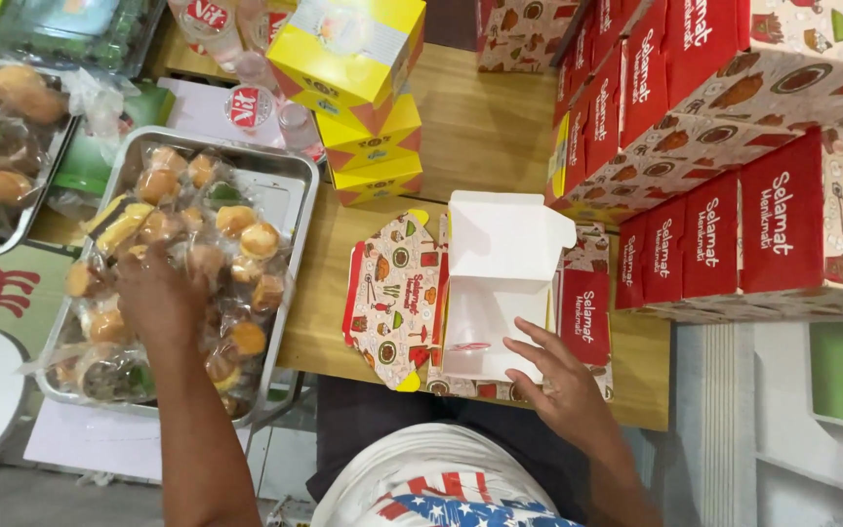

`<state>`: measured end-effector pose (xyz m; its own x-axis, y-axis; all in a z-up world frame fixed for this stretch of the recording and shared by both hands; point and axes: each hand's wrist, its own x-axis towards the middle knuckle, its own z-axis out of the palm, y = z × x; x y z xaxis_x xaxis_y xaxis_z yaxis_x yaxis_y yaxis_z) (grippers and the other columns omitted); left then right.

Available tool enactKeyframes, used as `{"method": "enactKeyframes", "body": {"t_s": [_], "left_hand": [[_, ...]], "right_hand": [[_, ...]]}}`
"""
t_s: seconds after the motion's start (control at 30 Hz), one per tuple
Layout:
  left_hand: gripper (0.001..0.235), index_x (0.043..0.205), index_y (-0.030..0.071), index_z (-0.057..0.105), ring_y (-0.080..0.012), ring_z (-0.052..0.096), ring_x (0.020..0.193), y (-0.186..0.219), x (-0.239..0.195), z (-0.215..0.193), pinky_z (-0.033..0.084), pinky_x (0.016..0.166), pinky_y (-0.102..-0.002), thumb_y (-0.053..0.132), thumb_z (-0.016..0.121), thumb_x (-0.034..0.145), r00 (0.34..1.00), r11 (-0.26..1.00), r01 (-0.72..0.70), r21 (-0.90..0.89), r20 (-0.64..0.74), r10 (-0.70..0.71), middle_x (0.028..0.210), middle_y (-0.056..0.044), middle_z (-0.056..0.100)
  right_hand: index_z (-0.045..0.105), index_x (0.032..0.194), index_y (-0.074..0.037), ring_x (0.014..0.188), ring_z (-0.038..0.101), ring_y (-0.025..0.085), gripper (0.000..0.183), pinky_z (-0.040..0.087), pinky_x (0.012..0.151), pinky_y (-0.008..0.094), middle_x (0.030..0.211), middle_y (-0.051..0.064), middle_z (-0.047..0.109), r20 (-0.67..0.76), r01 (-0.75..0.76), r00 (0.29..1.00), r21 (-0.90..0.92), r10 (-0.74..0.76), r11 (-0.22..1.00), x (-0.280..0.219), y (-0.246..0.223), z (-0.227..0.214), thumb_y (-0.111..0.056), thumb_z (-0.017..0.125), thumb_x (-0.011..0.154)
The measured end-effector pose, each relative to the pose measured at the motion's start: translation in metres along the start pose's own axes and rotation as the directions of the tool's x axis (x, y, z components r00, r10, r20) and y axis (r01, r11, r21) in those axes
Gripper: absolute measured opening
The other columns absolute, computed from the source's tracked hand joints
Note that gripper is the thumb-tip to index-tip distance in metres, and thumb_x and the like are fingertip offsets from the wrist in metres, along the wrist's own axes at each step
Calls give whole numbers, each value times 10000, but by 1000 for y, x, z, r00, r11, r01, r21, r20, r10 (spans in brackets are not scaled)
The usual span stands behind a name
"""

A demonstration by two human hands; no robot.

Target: Packaging individual snacks into small cardboard boxes by placing them in plastic bags first.

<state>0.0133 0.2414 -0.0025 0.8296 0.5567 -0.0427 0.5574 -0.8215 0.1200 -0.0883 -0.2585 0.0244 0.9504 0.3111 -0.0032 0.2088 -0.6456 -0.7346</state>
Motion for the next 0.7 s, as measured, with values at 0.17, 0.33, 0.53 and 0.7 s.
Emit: {"method": "enactKeyframes", "body": {"t_s": [0.17,0.33,0.53,0.7], "left_hand": [[455,1318,23,638,-474,560,1082,8,-8,17,547,671,-582,91,756,884,918,952,-278,-126,-327,225,1287,-269,573],[723,1528,28,377,-496,462,1327,65,-28,-27,534,947,-595,99,787,937,836,865,-427,-263,-479,267,1495,-303,380],[862,1589,120,218,-400,436,1368,147,-82,-43,529,1055,-538,168,778,936,821,622,-568,-539,-424,381,1545,-233,355],[864,1552,48,299,-563,511,1261,203,-142,-40,519,978,-625,-17,748,816,701,279,-650,-707,-416,579,1460,-317,433]], "right_hand": [[649,1346,-184,1341,579,261,413,570,972,407,1504,58,552,19,-59,998,17,59,998,-8,10,2,-267,642,942],[653,1350,-210,1384,530,237,410,585,955,393,1518,29,532,54,-125,991,67,122,990,-4,12,9,-292,616,950],[613,1373,-151,1324,597,246,430,515,1068,416,1449,86,586,31,-26,999,311,17,950,30,-25,9,-239,648,954],[297,1569,-32,1259,582,423,756,489,1052,558,1413,308,502,-8,-51,997,668,75,743,67,-13,26,-280,664,956]]}}
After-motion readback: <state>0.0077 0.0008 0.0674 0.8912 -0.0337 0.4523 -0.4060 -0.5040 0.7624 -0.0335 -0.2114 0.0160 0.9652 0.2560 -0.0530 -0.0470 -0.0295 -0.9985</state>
